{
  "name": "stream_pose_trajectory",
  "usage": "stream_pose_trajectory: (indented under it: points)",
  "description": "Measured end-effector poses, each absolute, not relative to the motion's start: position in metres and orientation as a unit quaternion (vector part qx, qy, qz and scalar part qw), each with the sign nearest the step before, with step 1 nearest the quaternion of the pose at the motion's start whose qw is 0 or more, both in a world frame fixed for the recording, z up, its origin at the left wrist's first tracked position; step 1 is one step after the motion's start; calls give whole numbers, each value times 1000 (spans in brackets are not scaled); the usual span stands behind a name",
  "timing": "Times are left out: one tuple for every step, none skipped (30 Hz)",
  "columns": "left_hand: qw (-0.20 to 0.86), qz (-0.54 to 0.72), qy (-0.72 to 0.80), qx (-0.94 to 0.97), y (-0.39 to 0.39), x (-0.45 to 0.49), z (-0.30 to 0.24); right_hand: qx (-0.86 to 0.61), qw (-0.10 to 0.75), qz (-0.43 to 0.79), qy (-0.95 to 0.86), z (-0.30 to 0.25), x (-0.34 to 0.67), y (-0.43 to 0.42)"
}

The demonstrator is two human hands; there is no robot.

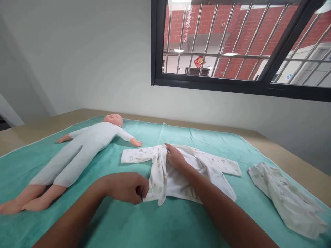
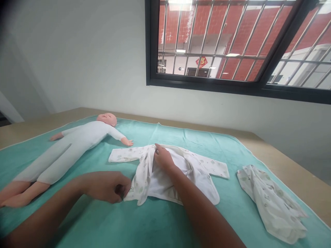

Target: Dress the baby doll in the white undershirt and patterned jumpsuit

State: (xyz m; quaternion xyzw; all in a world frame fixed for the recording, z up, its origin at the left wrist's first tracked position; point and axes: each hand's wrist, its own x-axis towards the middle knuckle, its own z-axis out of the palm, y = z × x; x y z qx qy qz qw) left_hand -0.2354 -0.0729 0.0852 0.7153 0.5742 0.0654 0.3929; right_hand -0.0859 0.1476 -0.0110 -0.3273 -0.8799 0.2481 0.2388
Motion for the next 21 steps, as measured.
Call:
stream_pose_trajectory:
  points:
    - [396,63,578,711,-73,-237,86,-335,243,256,-874,-10,-85,148]
    - [389,67,589,705,-72,-237,87,-339,247,262,-869,-8,-84,147]
    - [374,80,604,700,-70,-238,88,-342,250,266,-866,-5,-80,146]
    - [351,102,621,694,-68,-237,87,-345,253,268,-863,-1,-75,143]
    - [322,136,636,688,-65,-236,86,-347,255,268,-862,4,-67,138]
    - [291,179,647,682,-61,-233,84,-348,257,264,-862,10,-55,133]
    - [260,225,651,677,-58,-230,81,-350,259,256,-863,16,-41,125]
    - [232,268,649,673,-54,-226,77,-349,259,246,-866,21,-24,117]
    - [207,303,646,669,-51,-220,72,-350,258,221,-873,26,-5,108]
    - [185,328,645,665,-48,-215,67,-350,254,195,-880,31,15,99]
    - [168,344,644,662,-46,-209,62,-350,249,173,-886,34,36,90]
    - [155,353,645,660,-44,-203,56,-359,240,150,-890,37,55,83]
    - [146,356,646,659,-42,-198,51,-371,231,121,-891,38,74,78]
    - [145,355,646,661,-41,-193,46,-387,217,91,-891,39,90,75]
    - [147,350,646,663,-40,-189,41,-406,197,67,-890,39,103,74]
    - [152,342,645,666,-39,-186,37,-426,171,50,-887,40,113,75]
    - [154,330,643,673,-39,-184,34,-445,143,38,-883,40,120,77]
    - [153,316,642,681,-39,-183,32,-459,116,33,-880,40,124,79]
    - [149,299,642,690,-39,-182,32,-469,92,32,-878,41,126,81]
    - [144,280,641,700,-39,-182,32,-472,73,32,-878,42,126,83]
    - [137,262,641,709,-39,-181,33,-470,62,31,-880,42,125,82]
